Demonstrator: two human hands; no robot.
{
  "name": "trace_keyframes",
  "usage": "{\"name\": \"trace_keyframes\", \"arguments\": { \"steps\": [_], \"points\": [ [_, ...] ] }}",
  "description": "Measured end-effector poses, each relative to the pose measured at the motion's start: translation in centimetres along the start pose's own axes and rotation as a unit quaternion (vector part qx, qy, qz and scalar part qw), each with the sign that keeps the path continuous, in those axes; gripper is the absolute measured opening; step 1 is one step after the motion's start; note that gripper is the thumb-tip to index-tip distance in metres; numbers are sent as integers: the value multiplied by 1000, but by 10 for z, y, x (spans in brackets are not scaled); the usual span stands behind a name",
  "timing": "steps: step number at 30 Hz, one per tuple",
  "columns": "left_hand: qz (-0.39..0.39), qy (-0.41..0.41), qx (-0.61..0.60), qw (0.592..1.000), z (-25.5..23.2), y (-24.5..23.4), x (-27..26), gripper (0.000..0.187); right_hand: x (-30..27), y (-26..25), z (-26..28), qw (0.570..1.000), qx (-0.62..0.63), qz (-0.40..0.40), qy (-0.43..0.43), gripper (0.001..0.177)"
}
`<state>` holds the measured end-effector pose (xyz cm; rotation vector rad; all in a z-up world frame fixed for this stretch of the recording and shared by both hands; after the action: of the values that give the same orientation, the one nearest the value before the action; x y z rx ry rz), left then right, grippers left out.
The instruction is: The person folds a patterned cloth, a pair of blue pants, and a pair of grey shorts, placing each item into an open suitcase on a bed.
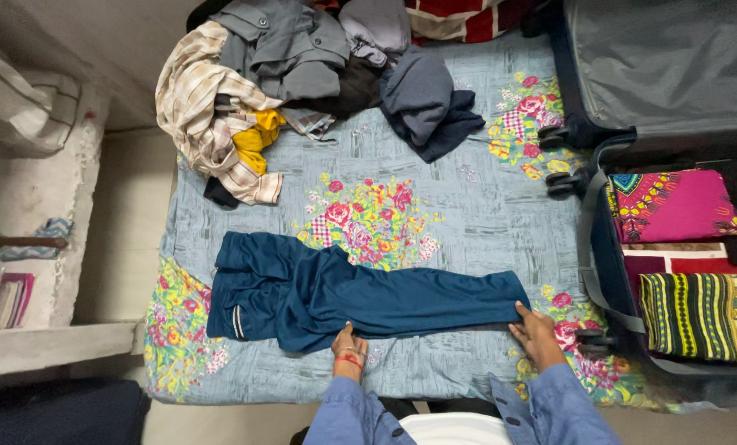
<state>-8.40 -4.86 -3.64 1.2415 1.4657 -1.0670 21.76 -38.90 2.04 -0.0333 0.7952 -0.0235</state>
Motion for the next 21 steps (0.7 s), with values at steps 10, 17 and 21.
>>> {"name": "trace_keyframes", "arguments": {
  "steps": [10,17,21],
  "points": [
    [4,-14,-110,994,-19,23,-17,38,1,-6,16,999,6,21,44,30],
    [129,405,0,905,-97,62,-54,32,15,-16,83,980,13,-2,-197,16],
    [114,379,131,909,-122,74,-98,24,4,-10,122,968,52,28,-244,16]
  ]
}}
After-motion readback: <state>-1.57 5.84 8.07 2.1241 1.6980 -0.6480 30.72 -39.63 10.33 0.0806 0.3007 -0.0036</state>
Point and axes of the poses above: each hand's wrist, its own x-axis towards the middle knuckle, its own y-axis out of the palm, z = x × y, the point moved 5 cm from there along x, towards the middle knuckle, and after that the axes turned 11 degrees about -y, right-handed, at the moved point
